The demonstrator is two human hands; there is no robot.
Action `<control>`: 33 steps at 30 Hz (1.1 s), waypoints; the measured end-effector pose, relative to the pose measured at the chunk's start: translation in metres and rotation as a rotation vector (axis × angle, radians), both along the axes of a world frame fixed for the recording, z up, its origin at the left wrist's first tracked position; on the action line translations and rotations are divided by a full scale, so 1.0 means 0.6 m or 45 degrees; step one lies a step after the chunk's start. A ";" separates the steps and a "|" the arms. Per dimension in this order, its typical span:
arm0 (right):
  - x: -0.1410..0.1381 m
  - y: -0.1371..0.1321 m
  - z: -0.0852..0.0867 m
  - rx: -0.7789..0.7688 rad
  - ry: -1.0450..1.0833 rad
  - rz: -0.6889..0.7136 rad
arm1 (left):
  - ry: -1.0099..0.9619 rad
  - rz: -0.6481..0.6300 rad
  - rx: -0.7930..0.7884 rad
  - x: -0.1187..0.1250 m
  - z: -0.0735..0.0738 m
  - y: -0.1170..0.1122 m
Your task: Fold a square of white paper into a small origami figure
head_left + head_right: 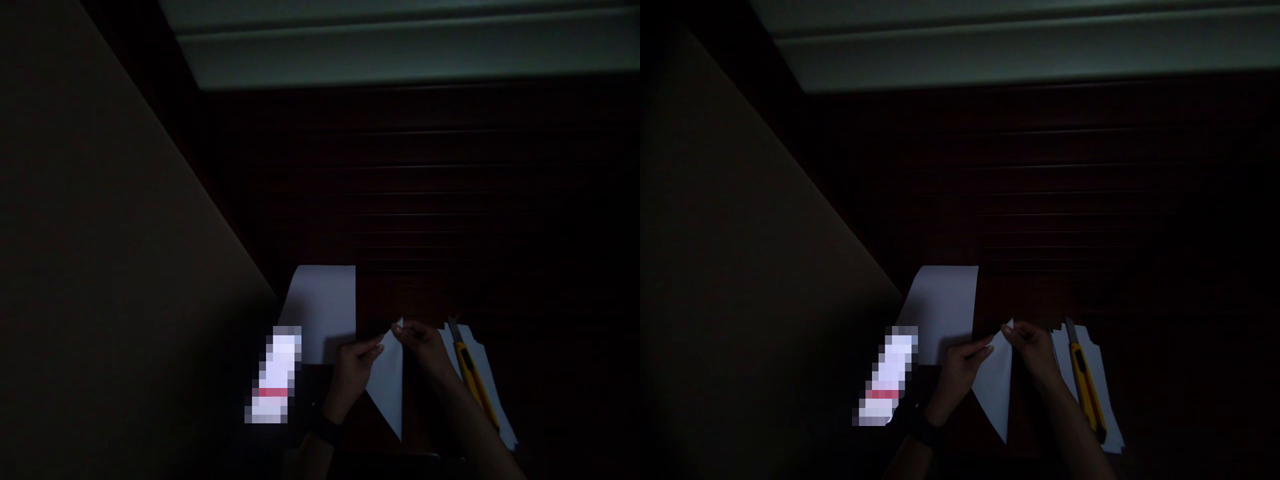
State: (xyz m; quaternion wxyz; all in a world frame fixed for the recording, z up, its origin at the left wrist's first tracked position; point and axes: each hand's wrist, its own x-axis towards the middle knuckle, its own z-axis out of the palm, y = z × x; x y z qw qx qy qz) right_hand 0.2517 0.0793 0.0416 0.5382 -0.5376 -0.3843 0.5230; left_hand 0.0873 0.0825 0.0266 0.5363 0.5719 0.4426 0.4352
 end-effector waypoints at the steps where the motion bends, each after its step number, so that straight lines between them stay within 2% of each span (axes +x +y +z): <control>1: -0.001 0.001 0.000 0.000 -0.008 -0.003 | 0.004 -0.008 -0.008 -0.001 -0.002 0.000; 6: -0.004 0.006 -0.001 -0.017 0.003 -0.001 | 0.021 -0.007 -0.017 -0.004 -0.007 0.000; 12: -0.004 0.009 -0.007 -0.063 -0.073 -0.170 | 0.036 -0.029 -0.012 -0.006 -0.008 -0.001; 33: 0.005 0.007 -0.005 -0.083 -0.186 -0.219 | 0.087 -0.055 0.014 -0.012 0.001 -0.001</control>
